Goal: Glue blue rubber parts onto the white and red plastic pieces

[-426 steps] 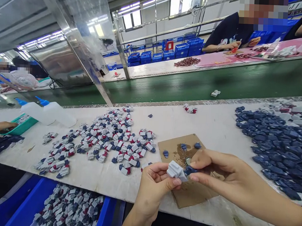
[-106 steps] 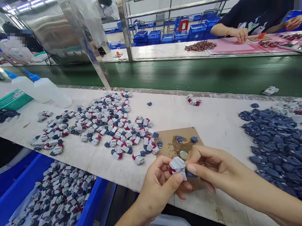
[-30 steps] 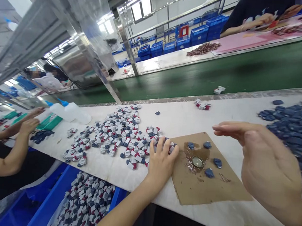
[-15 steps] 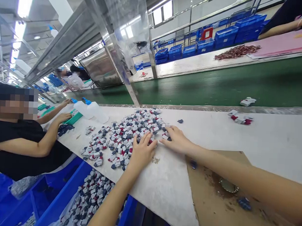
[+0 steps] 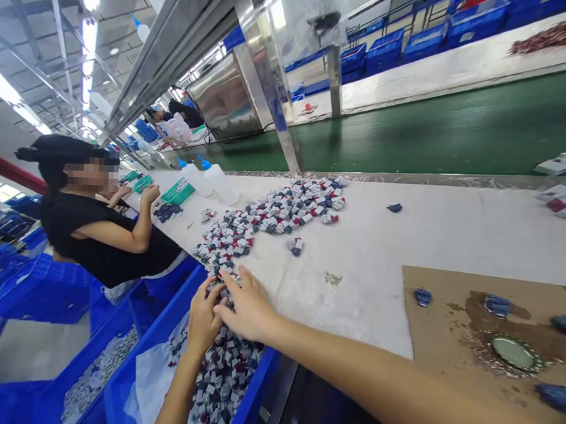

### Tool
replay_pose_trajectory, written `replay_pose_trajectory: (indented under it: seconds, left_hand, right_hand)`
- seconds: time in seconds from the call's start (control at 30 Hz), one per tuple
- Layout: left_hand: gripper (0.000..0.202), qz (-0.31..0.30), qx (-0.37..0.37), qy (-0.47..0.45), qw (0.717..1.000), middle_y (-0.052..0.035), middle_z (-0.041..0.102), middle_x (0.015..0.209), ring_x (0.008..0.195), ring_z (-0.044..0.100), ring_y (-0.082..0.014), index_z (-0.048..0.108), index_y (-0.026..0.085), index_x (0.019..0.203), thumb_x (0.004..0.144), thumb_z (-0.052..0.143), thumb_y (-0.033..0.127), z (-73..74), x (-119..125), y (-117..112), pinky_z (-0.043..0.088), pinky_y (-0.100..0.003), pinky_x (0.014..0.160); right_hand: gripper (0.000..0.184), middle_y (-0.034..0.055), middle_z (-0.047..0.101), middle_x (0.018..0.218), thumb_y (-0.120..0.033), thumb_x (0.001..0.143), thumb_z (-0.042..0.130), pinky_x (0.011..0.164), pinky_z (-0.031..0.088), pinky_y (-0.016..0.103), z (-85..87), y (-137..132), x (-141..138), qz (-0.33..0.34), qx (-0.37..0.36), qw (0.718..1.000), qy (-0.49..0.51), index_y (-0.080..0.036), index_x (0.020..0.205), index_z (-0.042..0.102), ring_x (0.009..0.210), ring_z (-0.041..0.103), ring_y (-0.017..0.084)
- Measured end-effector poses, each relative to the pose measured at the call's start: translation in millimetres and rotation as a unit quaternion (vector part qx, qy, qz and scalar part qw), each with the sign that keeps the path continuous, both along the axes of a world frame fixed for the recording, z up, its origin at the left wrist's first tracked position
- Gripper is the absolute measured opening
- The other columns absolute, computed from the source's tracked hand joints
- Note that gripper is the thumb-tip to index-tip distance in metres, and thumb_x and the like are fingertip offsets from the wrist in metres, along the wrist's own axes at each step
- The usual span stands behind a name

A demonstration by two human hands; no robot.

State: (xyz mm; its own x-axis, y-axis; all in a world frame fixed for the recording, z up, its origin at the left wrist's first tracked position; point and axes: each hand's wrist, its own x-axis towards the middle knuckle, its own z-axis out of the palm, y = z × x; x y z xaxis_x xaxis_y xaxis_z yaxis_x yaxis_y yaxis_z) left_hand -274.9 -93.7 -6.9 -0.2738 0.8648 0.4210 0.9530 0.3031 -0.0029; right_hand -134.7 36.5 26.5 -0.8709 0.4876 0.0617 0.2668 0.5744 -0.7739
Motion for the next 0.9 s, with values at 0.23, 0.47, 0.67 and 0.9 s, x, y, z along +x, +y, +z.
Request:
replay_pose_trajectory:
  seconds: [0.23, 0.47, 0.67, 0.9]
  left_hand:
    - [0.044, 0.003, 0.067, -0.005, 0.998, -0.0153, 0.054, 0.134, 0.130, 0.046, -0.0319, 0.059, 0.018, 0.122, 0.093, 0.042, 0.046, 32.3, -21.4, 95.5, 0.035, -0.047, 0.111]
    - [0.051, -0.045, -0.174, -0.115, 0.977, -0.0123, 0.050, 0.144, 0.132, 0.043, -0.0365, 0.057, 0.027, 0.131, 0.087, 0.053, 0.052, 28.0, -14.4, 242.4, 0.035, -0.058, 0.106]
    - [0.043, -0.055, -0.187, -0.122, 0.973, -0.0096, 0.055, 0.137, 0.133, 0.044, -0.0268, 0.058, 0.024, 0.126, 0.087, 0.052, 0.040, 20.8, -50.5, 152.8, 0.040, -0.045, 0.108]
    - [0.042, 0.040, -0.162, -0.120, 0.979, -0.0160, 0.055, 0.141, 0.134, 0.046, -0.0365, 0.058, 0.021, 0.125, 0.089, 0.044, 0.037, 30.3, -93.2, 28.2, 0.032, -0.068, 0.106]
  right_hand:
    - [0.054, 0.0221, 0.016, 0.158, -0.036, 0.101, 0.033, 0.111, 0.012, 0.065, 3.6, 189.3, 46.2, -0.261, 0.056, 0.964, -0.007, -0.010, 0.149, 0.032, 0.146, 0.008, 0.040]
    - [0.041, 0.0116, 0.050, 0.138, -0.044, 0.093, 0.059, 0.107, 0.034, 0.055, -33.1, 212.0, 21.9, -0.243, 0.105, 0.961, -0.075, -0.018, 0.124, 0.059, 0.128, 0.045, 0.030]
    - [0.042, 0.0108, 0.045, 0.144, -0.044, 0.095, 0.055, 0.109, 0.032, 0.054, -45.5, 118.6, -19.7, -0.216, 0.109, 0.968, -0.069, -0.021, 0.130, 0.056, 0.132, 0.041, 0.030]
    - [0.054, 0.0052, 0.040, 0.153, -0.058, 0.089, 0.057, 0.108, 0.032, 0.046, -21.8, 11.5, -52.3, -0.117, 0.067, 0.990, -0.028, -0.038, 0.139, 0.052, 0.138, 0.036, 0.031]
